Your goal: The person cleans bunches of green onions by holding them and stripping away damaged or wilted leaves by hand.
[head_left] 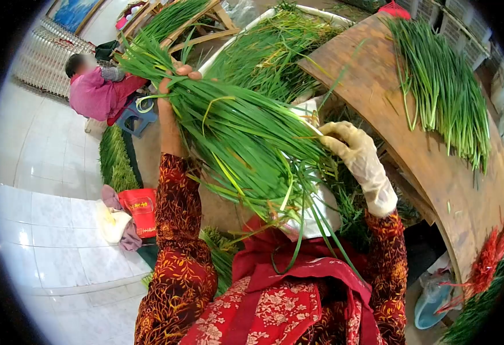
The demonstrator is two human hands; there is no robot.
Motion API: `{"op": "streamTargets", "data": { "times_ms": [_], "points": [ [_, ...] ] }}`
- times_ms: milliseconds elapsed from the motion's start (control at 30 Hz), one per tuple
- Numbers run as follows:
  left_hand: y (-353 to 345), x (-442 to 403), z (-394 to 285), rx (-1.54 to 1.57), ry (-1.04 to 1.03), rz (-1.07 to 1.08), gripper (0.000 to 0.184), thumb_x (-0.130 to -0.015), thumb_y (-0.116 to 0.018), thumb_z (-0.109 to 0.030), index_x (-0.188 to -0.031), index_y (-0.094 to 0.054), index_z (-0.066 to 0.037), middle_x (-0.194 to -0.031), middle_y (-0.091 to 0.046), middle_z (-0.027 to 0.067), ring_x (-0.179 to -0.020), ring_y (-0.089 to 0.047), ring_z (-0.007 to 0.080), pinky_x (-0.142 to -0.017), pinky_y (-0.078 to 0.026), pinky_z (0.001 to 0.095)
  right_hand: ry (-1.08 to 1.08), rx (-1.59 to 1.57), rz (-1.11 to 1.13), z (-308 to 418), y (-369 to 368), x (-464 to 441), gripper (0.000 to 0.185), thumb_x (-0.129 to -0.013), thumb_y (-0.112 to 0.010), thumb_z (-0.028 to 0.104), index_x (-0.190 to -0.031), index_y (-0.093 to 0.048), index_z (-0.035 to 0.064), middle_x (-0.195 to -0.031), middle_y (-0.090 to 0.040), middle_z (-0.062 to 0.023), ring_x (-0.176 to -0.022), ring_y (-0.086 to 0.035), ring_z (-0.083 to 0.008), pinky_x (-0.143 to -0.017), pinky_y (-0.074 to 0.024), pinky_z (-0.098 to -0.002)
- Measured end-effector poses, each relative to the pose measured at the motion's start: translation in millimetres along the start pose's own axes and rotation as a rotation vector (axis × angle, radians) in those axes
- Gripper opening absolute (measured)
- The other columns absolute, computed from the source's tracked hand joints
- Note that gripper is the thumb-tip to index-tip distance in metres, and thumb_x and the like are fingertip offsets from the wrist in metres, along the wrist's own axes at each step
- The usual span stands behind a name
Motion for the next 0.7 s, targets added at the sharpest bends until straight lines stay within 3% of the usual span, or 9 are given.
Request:
{"op": "streamTargets", "data": {
  "times_ms": [200,333,367,400,467,533,600,667,700],
  "points": [
    [1,4,-2,-0.061,-0.038,-0.131,0.023,-0.088,-0.049,-0.024,-0.104,-0.045,-0.008,-0.096,-0.051,-0.0008,-0.098,-0.047,0.0185,-0.098,-0.031,0.0491,0.024,0.132,-0.044,-3,-8,-1,0.019,-0.079,-0.060,0.024,-0.089,-0.062,0.0080,-0.082,-0.060,-0.0097,-0.075,-0.058,-0.0300,-0.064,-0.0446,-0.0360],
    [22,2,-10,-0.133,0.000,0.002,0.022,-0.085,-0.052,-0.021,-0.101,-0.046,-0.007,-0.095,-0.052,0.0022,-0.097,-0.048,0.0189,-0.098,-0.031,0.0493,0.014,0.174,-0.081,-42,-10,23,0.018,-0.078,-0.061,0.020,-0.091,-0.062,0.0077,-0.080,-0.060,-0.0086,-0.071,-0.058,-0.0288,-0.062,-0.0457,-0.0340],
    [10,2,-6,-0.137,-0.029,-0.112,0.017,-0.086,-0.051,-0.020,-0.093,-0.046,-0.005,-0.089,-0.052,0.0035,-0.091,-0.049,0.0174,-0.093,-0.036,0.0416,0.068,0.364,-0.156,-33,-5,29,0.019,-0.078,-0.062,0.020,-0.093,-0.061,0.0083,-0.084,-0.060,-0.0074,-0.073,-0.058,-0.0277,-0.064,-0.0455,-0.0337],
    [4,1,-2,-0.138,-0.036,-0.117,0.017,-0.086,-0.051,-0.020,-0.093,-0.046,-0.005,-0.089,-0.052,0.0035,-0.091,-0.049,0.0174,-0.093,-0.036,0.0416,0.128,0.554,-0.230,-22,0,35,0.021,-0.077,-0.062,0.019,-0.095,-0.060,0.0089,-0.088,-0.061,-0.0063,-0.075,-0.058,-0.0267,-0.066,-0.0453,-0.0334],
    [6,4,-1,-0.119,-0.116,-0.279,0.016,-0.086,-0.051,-0.019,-0.087,-0.044,-0.005,-0.083,-0.050,0.0029,-0.084,-0.048,0.0159,-0.084,-0.039,0.0338,0.045,0.524,-0.244,9,6,44,0.030,-0.074,-0.066,0.021,-0.101,-0.058,0.0103,-0.097,-0.059,-0.0052,-0.084,-0.057,-0.0247,-0.074,-0.0431,-0.0341],
    [36,4,-8,-0.037,-0.122,-0.247,0.014,-0.086,-0.050,-0.018,-0.084,-0.042,-0.006,-0.081,-0.049,0.0015,-0.079,-0.047,0.0157,-0.078,-0.038,0.0302,0.030,0.271,0.084,51,-11,42,0.038,-0.073,-0.066,0.029,-0.105,-0.056,0.0109,-0.096,-0.056,-0.0061,-0.086,-0.054,-0.0238,-0.076,-0.0407,-0.0351],
    [23,2,-2,-0.039,-0.060,-0.214,0.013,-0.084,-0.052,-0.018,-0.091,-0.047,-0.008,-0.083,-0.051,-0.0007,-0.085,-0.050,0.0162,-0.084,-0.043,0.0378,0.128,0.451,0.266,60,-37,42,0.042,-0.074,-0.063,0.037,-0.107,-0.055,0.0136,-0.083,-0.054,-0.0064,-0.076,-0.054,-0.0227,-0.068,-0.0412,-0.0340],
    [10,6,2,-0.050,-0.094,-0.240,0.013,-0.085,-0.051,-0.019,-0.089,-0.046,-0.008,-0.083,-0.051,-0.0004,-0.084,-0.050,0.0149,-0.079,-0.043,0.0313,0.386,0.474,0.172,59,-53,42,0.042,-0.077,-0.057,0.042,-0.109,-0.054,0.0156,-0.072,-0.052,-0.0048,-0.064,-0.054,-0.0217,-0.059,-0.0421,-0.0345],
    [6,11,1,-0.141,-0.110,-0.322,0.014,-0.086,-0.051,-0.022,-0.089,-0.046,-0.009,-0.084,-0.051,-0.0001,-0.083,-0.050,0.0141,-0.077,-0.043,0.0293,0.280,0.421,0.200,51,-54,40,0.036,-0.078,-0.057,0.039,-0.105,-0.057,0.0151,-0.075,-0.054,-0.0049,-0.065,-0.055,-0.0222,-0.058,-0.0436,-0.0342]
  ]
}}
Point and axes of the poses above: each hand's wrist, its own x-axis away from the middle knuckle, its own y-axis out of the back of the hand, z = x × y, the point moved 5 cm from there along -x, towards the middle knuckle
